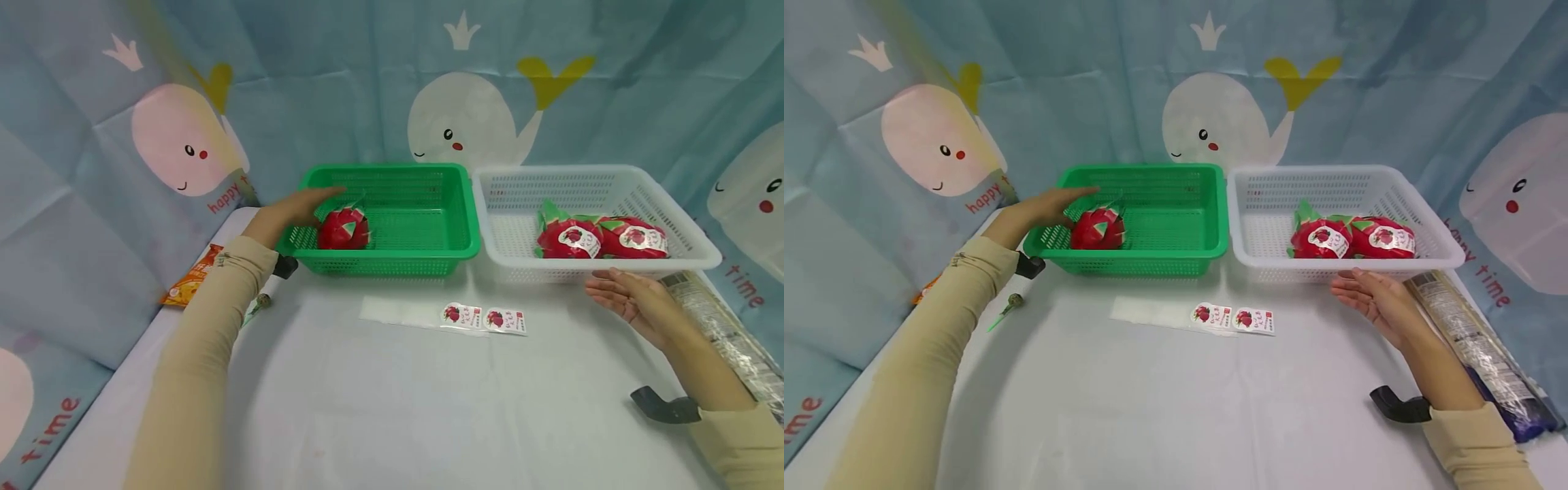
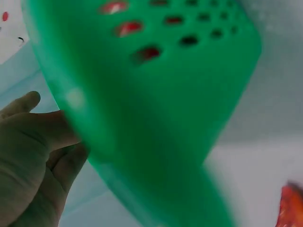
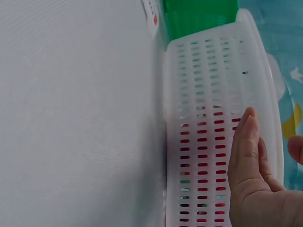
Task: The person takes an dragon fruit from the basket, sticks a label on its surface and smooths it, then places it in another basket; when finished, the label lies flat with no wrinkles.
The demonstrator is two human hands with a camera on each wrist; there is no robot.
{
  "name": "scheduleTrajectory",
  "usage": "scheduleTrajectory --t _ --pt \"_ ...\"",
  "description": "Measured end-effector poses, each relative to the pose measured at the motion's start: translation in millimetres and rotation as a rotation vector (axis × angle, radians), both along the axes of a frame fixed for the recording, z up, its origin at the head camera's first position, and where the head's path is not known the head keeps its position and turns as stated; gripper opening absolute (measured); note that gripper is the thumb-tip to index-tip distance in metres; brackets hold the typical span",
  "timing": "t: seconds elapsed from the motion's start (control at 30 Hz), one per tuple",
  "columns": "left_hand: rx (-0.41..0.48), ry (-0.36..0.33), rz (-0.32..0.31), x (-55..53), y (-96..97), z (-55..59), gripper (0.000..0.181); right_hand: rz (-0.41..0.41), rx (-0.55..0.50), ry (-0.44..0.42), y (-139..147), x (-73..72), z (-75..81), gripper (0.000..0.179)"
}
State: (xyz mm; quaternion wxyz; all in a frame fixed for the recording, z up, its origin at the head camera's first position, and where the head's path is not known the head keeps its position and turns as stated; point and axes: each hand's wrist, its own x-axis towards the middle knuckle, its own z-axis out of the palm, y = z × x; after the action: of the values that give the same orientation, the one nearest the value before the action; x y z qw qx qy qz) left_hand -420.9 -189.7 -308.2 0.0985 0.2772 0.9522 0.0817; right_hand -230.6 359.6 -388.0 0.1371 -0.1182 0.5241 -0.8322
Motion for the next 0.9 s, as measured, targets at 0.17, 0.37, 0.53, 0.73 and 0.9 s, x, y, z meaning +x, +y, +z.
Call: scheduleTrajectory --t 0.17,0.37,0.53,0.73,0.9 --pt "-0.122 -0.057 -0.048 -7.8 8.1 11.0 0.089 -0.033 -0.013 0.007 -1.0 -1.4 -2.8 0.033" --pt "-0.311 -0.090 -0.173 -10.8 22.0 17.2 0.087 -0.050 -0.079 0.001 -0.3 -3.6 -8.8 0.033" --pt "-0.429 -0.101 -0.241 -17.4 29.4 17.8 0.085 -0.044 -0.154 0.020 0.4 -4.1 -13.2 0.034" --pt "-0.449 -0.076 -0.211 -26.9 28.1 13.5 0.080 -0.077 -0.222 0.047 0.1 -5.7 -16.7 0.033" --pt "-0.294 -0.117 -0.111 -28.0 23.0 9.6 0.067 -0.130 -0.271 0.029 -0.4 -4.5 -15.2 0.030"
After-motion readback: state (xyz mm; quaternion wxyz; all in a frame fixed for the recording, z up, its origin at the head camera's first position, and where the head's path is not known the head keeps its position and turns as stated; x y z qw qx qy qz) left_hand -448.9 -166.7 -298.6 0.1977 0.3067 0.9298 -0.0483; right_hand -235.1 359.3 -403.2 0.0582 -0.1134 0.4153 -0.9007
